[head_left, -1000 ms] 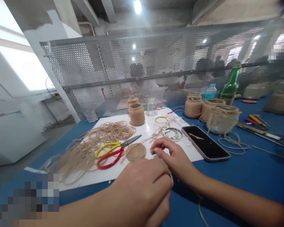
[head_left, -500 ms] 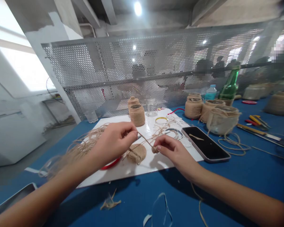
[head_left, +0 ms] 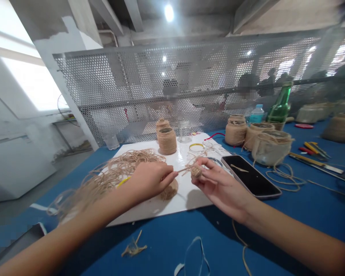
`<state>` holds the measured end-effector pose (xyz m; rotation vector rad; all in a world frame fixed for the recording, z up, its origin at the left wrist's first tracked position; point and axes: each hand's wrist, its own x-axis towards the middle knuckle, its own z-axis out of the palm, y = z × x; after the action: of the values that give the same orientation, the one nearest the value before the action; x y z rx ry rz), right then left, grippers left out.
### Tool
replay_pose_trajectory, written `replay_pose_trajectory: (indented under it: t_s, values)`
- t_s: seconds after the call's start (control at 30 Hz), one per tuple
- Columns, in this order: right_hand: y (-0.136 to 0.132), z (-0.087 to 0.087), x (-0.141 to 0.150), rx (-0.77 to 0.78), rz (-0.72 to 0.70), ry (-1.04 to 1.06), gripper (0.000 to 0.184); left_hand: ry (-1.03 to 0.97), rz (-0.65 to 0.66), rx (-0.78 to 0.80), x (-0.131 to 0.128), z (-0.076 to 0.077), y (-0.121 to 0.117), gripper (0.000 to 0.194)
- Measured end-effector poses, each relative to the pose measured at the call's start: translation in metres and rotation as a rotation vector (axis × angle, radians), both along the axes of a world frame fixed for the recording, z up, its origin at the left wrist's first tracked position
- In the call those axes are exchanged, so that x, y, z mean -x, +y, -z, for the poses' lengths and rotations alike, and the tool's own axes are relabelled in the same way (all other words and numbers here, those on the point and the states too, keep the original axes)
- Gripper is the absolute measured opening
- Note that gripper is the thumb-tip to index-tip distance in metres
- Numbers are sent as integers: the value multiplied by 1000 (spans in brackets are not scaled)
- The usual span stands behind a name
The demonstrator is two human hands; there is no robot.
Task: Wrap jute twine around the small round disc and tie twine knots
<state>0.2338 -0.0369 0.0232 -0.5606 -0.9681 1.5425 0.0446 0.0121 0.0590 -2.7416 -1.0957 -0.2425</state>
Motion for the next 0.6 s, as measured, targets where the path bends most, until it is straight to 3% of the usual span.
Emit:
replay_pose_trajectory:
  t_s: [0.37,0.6]
  values:
    - [-3,10,6,-62,161,-46,5,131,233,-195,-23,29,-41,17]
    - [-5,11,7,-33,267,-28,6,58,192,-308,-21,40,-44,27]
